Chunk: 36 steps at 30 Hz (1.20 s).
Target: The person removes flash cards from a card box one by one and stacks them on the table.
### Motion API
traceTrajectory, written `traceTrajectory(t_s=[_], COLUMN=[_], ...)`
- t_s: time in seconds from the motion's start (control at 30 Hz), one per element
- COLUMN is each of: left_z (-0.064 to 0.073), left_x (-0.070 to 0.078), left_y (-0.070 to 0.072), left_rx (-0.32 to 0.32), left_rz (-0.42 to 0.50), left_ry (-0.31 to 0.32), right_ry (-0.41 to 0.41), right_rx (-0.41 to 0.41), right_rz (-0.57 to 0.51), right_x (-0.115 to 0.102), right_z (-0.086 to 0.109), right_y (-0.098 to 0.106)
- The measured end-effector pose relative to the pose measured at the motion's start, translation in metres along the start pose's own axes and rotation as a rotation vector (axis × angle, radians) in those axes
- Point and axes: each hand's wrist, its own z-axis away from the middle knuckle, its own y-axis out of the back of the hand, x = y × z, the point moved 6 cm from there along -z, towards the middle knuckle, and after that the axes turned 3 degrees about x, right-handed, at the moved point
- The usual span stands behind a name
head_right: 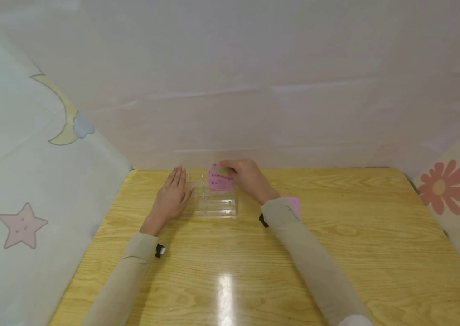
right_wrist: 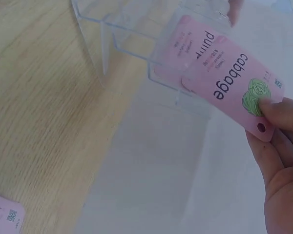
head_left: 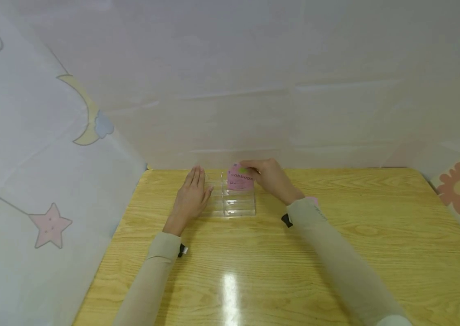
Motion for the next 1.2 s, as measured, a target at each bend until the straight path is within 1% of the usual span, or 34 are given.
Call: traceTrajectory(t_s=[0.17, 0.43, 0.6, 0.8, 0.93, 1.07, 1.2], left_z=[0.000, 0.000, 0.000, 0.001, 0.001, 0.000, -0.001], left_x=[0.000, 0.000, 0.001, 0.001, 0.001, 0.001, 0.002], left_y=[0.001, 0.001, 0.002, 0.004, 0.005, 0.004, 0.003], left_rx=[0.005, 0.015, 0.009, -0.001, -0.001, -0.002, -0.002], left_rz=[-0.003, -0.008, -0.004, 0.000, 0.005, 0.001, -0.007], left_ry=[0.001, -0.006, -0.005, -0.002, -0.002, -0.002, -0.003], right_ry=[-0.034, -0.193, -0.259, -0.339, -0.364, -0.368, -0.371], right_rx=[0.030, 0.053, 0.040, -0.003, -0.023, -0.027, -0.032], right_rz=[-0.109, -0.218, -0.251, -0.328, -0.362, -0.386, -0.374], right_x=[0.004, 0.024, 0.035, 0.047, 0.055, 0.061, 0.067], right_z=[0.002, 0.012, 0.019, 0.028, 0.033, 0.037, 0.044], right_y=[0.014, 0.029, 0.035, 0.036, 0.036, 0.037, 0.038])
